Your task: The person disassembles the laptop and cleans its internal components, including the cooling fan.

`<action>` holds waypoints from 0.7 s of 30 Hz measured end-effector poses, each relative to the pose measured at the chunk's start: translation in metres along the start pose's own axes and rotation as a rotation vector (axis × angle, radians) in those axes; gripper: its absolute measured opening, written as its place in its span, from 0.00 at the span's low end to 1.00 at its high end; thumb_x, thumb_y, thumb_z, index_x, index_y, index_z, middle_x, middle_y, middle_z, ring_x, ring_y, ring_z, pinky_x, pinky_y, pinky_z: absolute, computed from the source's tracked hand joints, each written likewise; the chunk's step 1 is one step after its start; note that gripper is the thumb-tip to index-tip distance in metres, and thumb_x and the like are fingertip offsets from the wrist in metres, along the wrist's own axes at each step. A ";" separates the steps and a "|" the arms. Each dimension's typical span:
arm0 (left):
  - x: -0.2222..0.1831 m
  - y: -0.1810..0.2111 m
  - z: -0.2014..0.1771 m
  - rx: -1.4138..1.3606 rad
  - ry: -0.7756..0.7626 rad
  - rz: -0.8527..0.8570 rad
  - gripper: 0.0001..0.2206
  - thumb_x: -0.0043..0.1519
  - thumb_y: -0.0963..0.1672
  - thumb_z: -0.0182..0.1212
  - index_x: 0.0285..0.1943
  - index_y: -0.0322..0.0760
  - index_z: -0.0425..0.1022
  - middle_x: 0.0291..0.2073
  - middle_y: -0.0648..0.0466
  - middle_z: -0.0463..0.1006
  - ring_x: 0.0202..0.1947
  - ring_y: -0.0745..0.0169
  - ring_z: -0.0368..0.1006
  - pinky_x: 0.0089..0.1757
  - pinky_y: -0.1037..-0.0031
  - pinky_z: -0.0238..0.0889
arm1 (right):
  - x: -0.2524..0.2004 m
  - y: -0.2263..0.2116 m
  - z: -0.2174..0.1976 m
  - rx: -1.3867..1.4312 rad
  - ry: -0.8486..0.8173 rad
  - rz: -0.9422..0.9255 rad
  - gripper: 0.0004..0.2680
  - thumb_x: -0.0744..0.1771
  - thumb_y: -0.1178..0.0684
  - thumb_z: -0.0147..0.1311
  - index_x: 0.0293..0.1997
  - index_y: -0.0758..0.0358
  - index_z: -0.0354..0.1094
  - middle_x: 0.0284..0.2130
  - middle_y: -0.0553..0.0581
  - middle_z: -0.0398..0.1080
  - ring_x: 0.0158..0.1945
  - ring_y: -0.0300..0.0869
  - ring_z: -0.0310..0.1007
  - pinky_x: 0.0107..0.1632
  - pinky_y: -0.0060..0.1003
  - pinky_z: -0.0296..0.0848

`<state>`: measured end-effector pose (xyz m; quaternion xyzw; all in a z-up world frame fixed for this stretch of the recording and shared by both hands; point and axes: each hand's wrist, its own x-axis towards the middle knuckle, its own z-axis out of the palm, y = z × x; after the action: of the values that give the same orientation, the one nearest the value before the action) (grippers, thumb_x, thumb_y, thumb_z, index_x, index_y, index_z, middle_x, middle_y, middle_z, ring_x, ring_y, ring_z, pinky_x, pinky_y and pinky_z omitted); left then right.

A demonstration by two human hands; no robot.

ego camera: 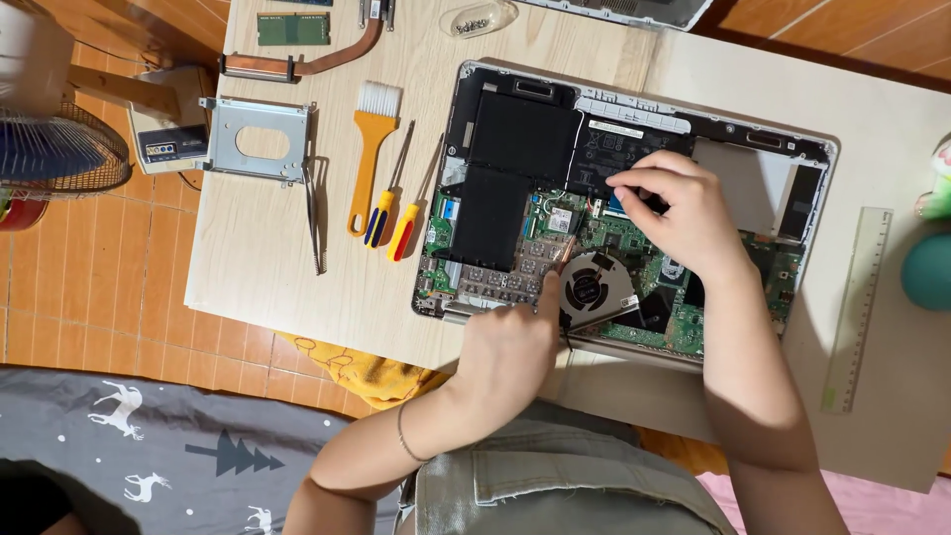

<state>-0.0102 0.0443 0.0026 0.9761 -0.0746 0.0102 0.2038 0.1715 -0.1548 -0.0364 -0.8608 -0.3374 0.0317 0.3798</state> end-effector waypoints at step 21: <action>0.025 -0.159 -0.035 0.159 0.380 -0.285 0.09 0.67 0.43 0.62 0.52 0.37 0.81 0.21 0.51 0.78 0.18 0.54 0.73 0.23 0.67 0.64 | 0.002 -0.038 0.004 -0.061 -0.171 0.058 0.09 0.65 0.51 0.65 0.47 0.58 0.79 0.42 0.53 0.74 0.44 0.43 0.75 0.48 0.38 0.77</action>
<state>0.0384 0.1991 -0.0268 0.9703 0.1046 0.1707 0.1359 0.1508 -0.1326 -0.0131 -0.8755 -0.3442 0.1057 0.3223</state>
